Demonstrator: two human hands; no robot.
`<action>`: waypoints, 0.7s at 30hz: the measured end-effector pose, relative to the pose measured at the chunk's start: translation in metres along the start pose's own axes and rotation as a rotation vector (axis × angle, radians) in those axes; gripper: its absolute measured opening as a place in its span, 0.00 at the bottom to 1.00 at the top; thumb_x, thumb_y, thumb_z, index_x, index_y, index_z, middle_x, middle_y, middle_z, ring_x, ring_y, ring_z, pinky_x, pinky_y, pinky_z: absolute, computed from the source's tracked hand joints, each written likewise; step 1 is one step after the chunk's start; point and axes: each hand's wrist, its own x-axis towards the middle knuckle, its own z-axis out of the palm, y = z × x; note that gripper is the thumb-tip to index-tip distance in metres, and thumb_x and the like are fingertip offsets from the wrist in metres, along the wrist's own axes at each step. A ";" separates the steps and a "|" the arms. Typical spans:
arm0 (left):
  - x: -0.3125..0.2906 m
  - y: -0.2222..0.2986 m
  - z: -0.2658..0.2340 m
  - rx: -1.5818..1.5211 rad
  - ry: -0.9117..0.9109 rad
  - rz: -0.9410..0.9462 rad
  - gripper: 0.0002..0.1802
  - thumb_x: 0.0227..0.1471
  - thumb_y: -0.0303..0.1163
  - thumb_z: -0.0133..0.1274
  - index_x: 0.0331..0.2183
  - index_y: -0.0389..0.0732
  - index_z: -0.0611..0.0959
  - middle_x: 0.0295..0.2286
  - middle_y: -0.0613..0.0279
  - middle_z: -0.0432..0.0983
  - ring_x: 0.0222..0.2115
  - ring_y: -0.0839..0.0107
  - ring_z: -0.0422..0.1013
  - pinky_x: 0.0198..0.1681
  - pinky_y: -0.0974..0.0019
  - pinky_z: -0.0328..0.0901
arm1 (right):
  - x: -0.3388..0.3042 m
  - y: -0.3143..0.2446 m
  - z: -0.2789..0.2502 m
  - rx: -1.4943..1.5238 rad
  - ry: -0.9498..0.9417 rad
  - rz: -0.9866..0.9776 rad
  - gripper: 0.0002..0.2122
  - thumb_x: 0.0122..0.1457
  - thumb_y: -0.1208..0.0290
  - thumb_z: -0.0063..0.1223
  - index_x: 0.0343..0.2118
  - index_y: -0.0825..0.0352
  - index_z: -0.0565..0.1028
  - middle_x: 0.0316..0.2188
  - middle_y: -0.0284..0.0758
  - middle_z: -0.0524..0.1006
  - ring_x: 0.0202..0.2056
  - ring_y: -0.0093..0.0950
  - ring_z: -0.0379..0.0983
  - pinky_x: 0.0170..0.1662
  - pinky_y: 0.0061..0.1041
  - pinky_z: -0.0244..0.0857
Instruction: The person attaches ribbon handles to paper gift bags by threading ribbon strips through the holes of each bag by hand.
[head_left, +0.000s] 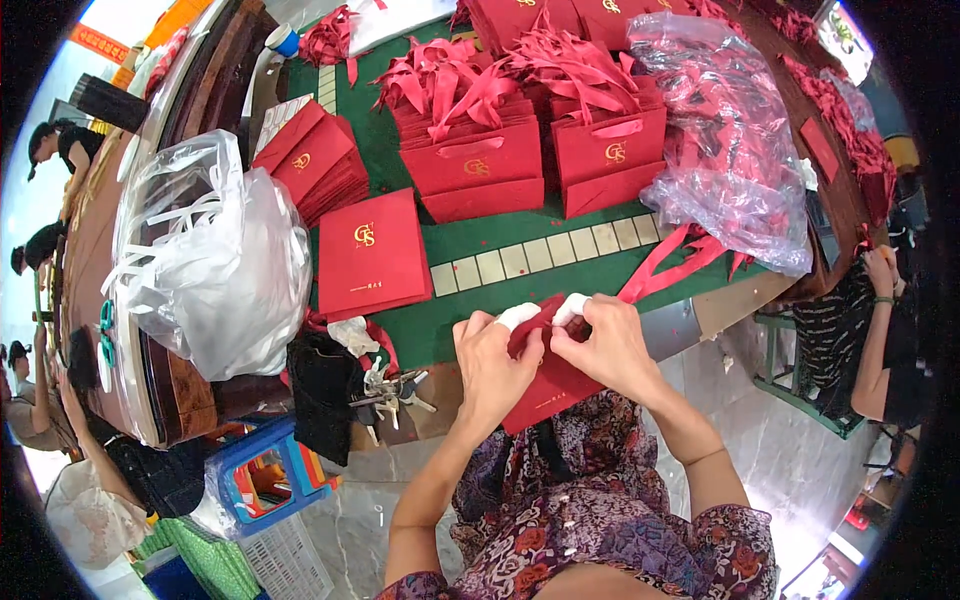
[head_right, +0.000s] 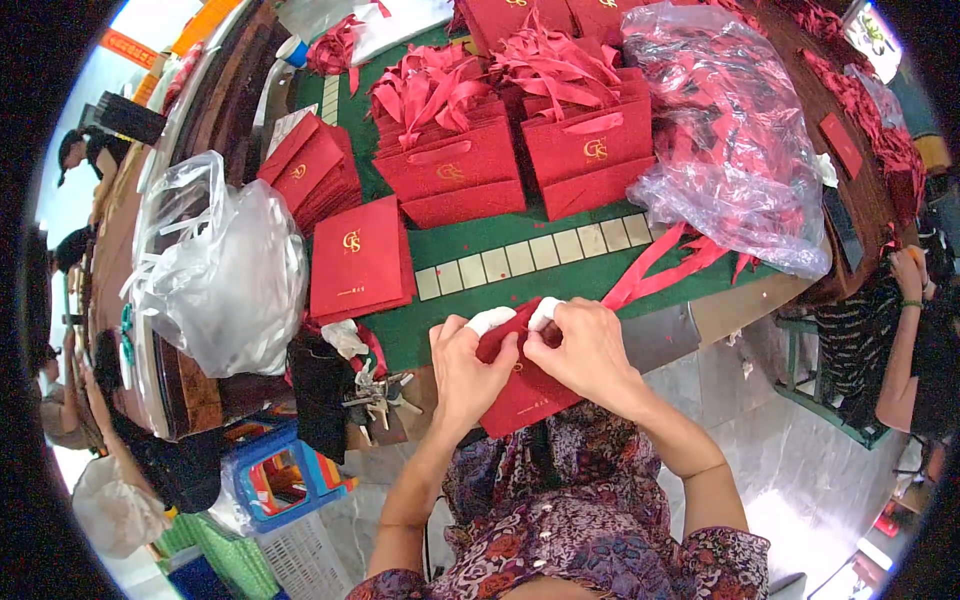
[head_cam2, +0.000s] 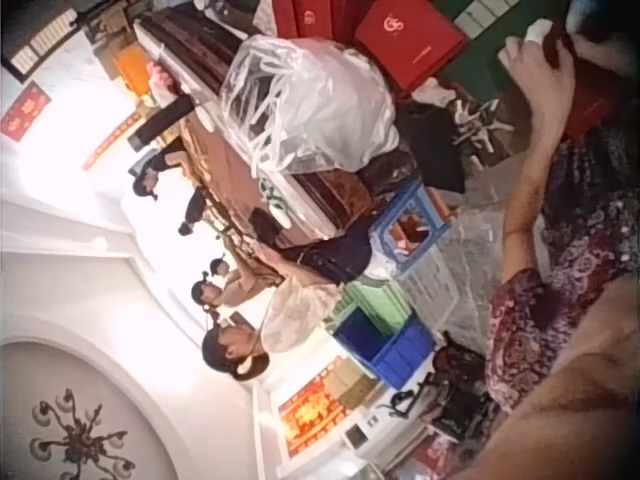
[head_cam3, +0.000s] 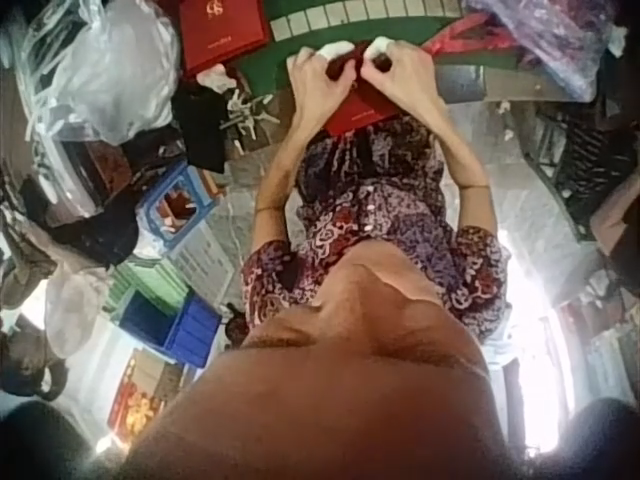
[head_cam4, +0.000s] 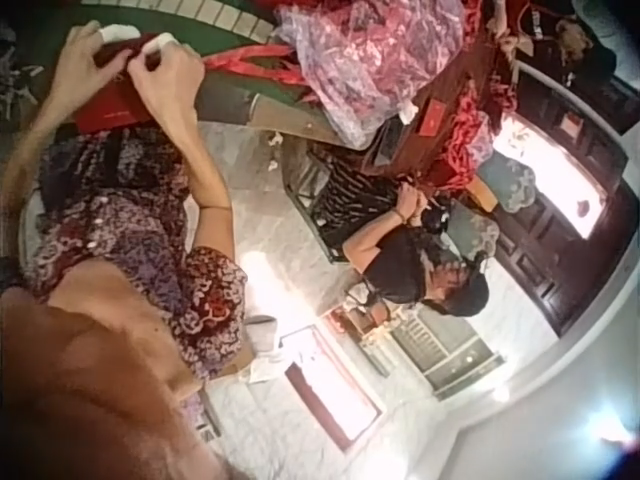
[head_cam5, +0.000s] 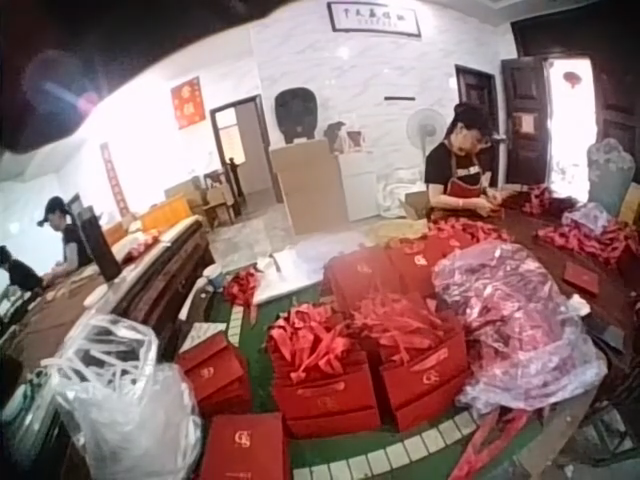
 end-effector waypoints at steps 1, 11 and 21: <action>0.000 0.000 0.001 0.001 0.000 -0.001 0.14 0.43 0.31 0.65 0.37 0.46 0.87 0.25 0.60 0.77 0.30 0.61 0.69 0.39 0.60 0.61 | 0.001 -0.001 0.000 0.001 -0.001 0.000 0.07 0.46 0.68 0.60 0.25 0.66 0.78 0.20 0.40 0.78 0.26 0.40 0.75 0.31 0.39 0.68; -0.007 0.004 0.002 0.083 -0.008 0.091 0.17 0.43 0.27 0.63 0.39 0.43 0.85 0.27 0.62 0.78 0.31 0.64 0.70 0.40 0.60 0.60 | 0.007 -0.008 0.001 -0.047 -0.056 0.000 0.07 0.47 0.69 0.59 0.25 0.68 0.79 0.20 0.41 0.78 0.26 0.40 0.76 0.32 0.39 0.69; -0.001 0.004 -0.004 -0.003 -0.069 0.092 0.17 0.44 0.27 0.63 0.41 0.43 0.85 0.29 0.61 0.80 0.31 0.62 0.71 0.40 0.61 0.60 | -0.006 -0.004 0.008 -0.026 0.038 -0.004 0.09 0.55 0.67 0.60 0.34 0.66 0.77 0.25 0.42 0.76 0.30 0.42 0.75 0.34 0.39 0.68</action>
